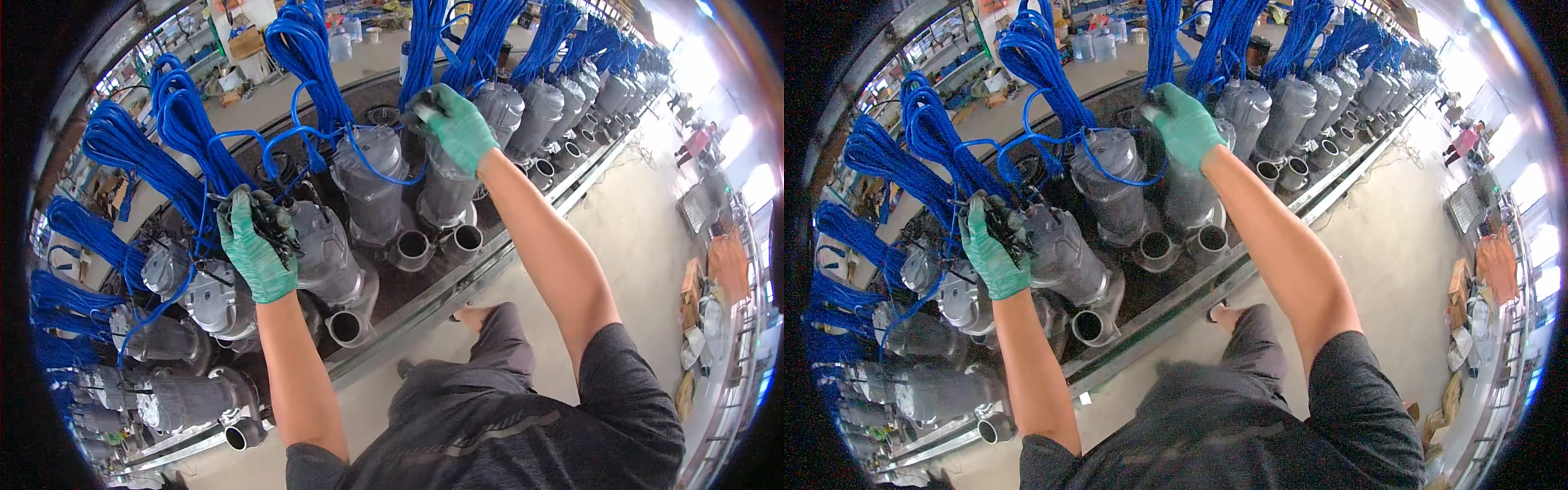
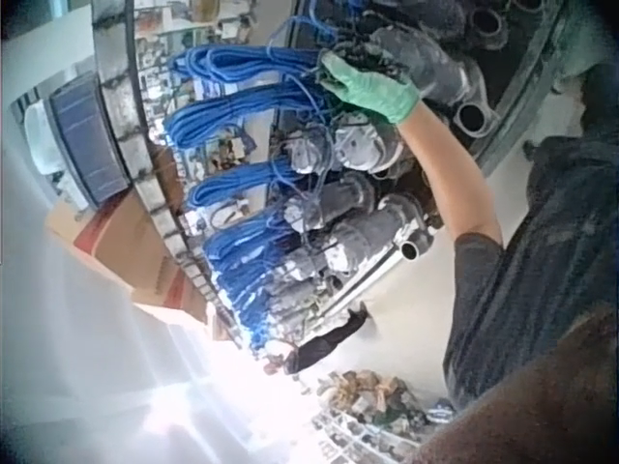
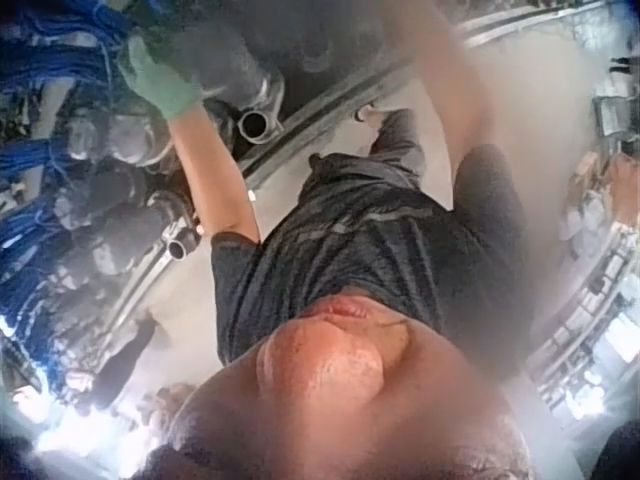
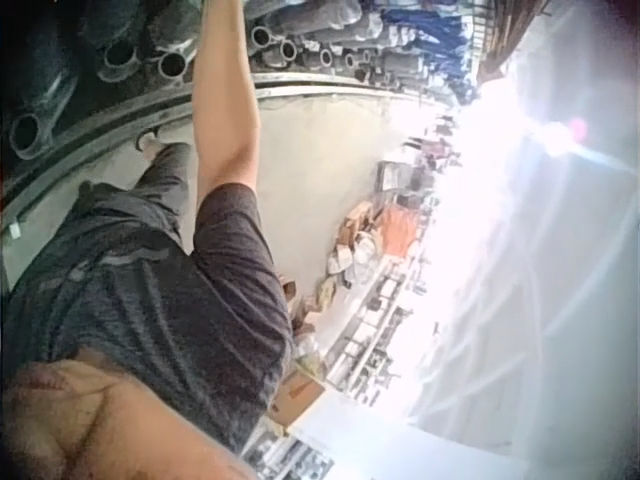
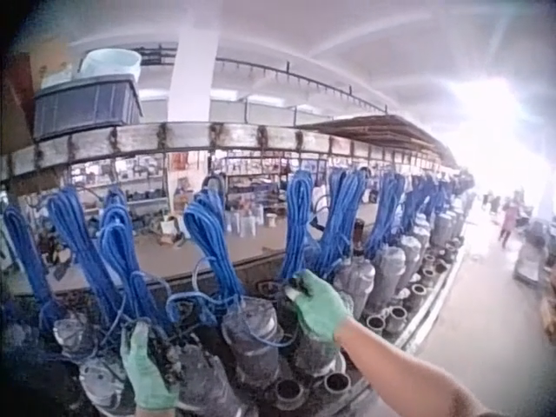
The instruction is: The person picks up small metal components from a box on the floor and moves to a row of industrial pump housings on a workbench. The person installs the components onto each housing while attaching a blue wire to them by hand.
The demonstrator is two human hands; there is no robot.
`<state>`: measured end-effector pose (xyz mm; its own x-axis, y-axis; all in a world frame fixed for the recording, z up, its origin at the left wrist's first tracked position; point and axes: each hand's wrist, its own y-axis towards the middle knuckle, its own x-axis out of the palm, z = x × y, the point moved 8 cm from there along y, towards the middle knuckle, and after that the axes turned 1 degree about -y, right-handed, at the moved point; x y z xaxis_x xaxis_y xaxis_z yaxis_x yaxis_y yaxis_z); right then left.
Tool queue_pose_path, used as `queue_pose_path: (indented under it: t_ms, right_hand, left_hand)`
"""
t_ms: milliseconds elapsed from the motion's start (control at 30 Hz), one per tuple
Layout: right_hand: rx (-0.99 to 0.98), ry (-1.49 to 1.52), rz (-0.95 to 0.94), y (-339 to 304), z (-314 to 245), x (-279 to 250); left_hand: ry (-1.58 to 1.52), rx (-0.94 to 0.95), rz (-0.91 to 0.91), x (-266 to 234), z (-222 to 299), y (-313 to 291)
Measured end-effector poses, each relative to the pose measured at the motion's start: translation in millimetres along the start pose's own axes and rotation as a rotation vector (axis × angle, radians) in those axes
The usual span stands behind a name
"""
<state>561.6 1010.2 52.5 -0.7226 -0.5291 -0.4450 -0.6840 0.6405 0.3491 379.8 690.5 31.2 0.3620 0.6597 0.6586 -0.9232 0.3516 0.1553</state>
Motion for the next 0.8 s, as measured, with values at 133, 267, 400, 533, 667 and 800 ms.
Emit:
queue_pose_path:
  t_ms: [133,267,400,533,667,800]
  right_hand:
    - [0.011,0.004,0.025,22.8,-7.7,17.9]
    - [-0.006,-0.059,0.075,32.9,3.7,34.0]
    - [-0.020,-0.109,0.052,37.0,12.2,41.1]
    - [-0.033,-0.174,0.032,38.9,18.7,41.1]
    - [-0.051,-0.128,-0.082,29.1,-5.3,49.0]
    - [0.046,-0.144,-0.128,27.0,-5.9,47.4]
  left_hand:
    - [-0.022,0.009,0.010,-2.3,0.4,-0.1]
    - [-0.013,0.010,-0.009,-1.3,1.6,-1.9]
    - [-0.015,0.029,-0.030,-2.5,0.6,-1.5]
    - [-0.026,0.016,-0.063,0.4,0.1,-4.1]
    - [-0.014,0.029,-0.037,-3.7,0.7,-2.4]
    - [-0.003,0.036,-0.053,-1.5,-0.4,-0.7]
